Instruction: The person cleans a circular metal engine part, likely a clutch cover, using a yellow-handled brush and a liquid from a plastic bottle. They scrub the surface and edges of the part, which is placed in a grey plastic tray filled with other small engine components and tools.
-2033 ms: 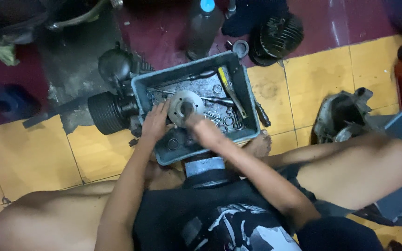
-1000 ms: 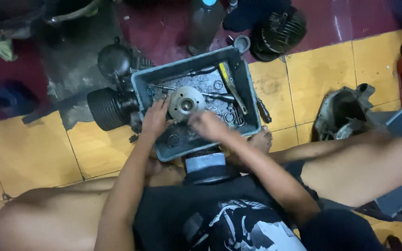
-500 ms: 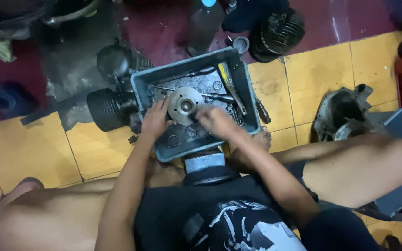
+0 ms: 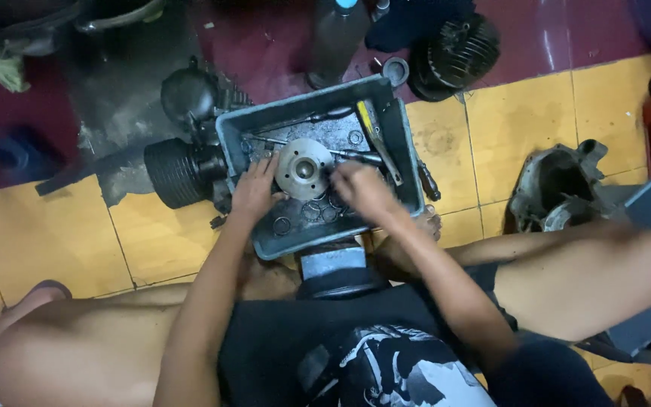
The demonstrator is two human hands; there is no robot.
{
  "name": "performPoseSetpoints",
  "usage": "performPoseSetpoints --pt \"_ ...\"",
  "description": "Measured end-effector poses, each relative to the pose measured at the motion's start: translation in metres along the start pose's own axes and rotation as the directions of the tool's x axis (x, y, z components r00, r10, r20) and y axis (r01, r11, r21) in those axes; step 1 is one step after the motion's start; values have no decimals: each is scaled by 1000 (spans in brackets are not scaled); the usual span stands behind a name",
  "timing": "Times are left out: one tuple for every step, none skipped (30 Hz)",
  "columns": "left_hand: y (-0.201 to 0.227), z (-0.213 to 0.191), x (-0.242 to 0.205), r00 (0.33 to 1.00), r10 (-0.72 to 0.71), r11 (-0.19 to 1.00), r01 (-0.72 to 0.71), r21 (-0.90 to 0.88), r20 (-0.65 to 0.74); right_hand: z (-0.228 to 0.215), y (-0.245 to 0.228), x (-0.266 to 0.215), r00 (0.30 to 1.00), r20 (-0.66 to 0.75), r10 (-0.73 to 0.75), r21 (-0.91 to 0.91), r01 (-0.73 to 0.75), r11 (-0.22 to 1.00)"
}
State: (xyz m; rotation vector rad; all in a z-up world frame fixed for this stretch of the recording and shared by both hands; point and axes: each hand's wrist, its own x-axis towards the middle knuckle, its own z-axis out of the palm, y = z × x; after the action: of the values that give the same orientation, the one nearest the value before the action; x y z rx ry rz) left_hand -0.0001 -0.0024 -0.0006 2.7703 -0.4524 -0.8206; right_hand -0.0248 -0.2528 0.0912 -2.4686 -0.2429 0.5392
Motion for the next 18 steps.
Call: performPoseSetpoints --pt "-1 0 -1 1000 -5 1000 5 -2 0 -1 12 6 1000 4 -3 0 3 1000" --pt "-2 0 -2 1000 8 1000 -8 9 4 -4 24 11 996 -76 -49 -138 38 990" --pt "-1 0 -2 1000 21 1000 -21 19 9 -6 37 16 984 -148 -104 -275 60 960" --pt "0 -3 -3 1000 25 999 -25 20 7 18 28 7 983 -152 -102 -276 57 959" --pt "2 -6 -3 1000 12 1000 -12 4 8 43 19 -1 991 -17 -133 -254 125 959" --pt "3 -9 -3 1000 -2 1000 2 -11 8 68 10 -9 979 116 -168 -223 190 956" --pt "3 -6 0 1000 2 1000 -2 -9 4 74 1 -13 980 111 -167 -225 189 956" --pt "1 -3 1 1000 9 1000 -9 2 19 82 -9 -17 965 162 -205 -5 209 978" --pt "-1 0 2 999 17 1000 -17 14 34 90 -19 -20 946 204 -253 215 209 954" --pt "-2 -1 0 999 18 1000 -18 12 41 79 -19 -18 946 208 -248 218 203 955" --pt "-2 -2 -2 999 17 1000 -17 6 38 68 -19 -15 974 189 -126 195 89 977" --pt "-1 -4 1 999 22 1000 -22 1 30 54 -17 -10 987 161 0 169 -27 985" --pt "3 -5 1 999 29 1000 -29 1 31 46 -2 -5 988 157 6 168 -33 985" --pt "4 -7 -1 999 21 1000 -22 7 36 39 10 4 999 -28 -37 24 38 999" --pt "5 -10 -3 999 14 1000 -15 12 41 31 21 13 973 -206 -107 -130 81 988" --pt "3 -10 -5 999 9 1000 -9 10 45 30 3 8 974 -200 -108 -128 84 988" --pt "2 -10 -7 999 13 1000 -14 19 46 29 -14 3 975 -168 -149 -197 115 974" --pt "4 -13 -3 999 29 999 -30 30 40 23 -29 -1 972 -144 -185 -272 140 952"
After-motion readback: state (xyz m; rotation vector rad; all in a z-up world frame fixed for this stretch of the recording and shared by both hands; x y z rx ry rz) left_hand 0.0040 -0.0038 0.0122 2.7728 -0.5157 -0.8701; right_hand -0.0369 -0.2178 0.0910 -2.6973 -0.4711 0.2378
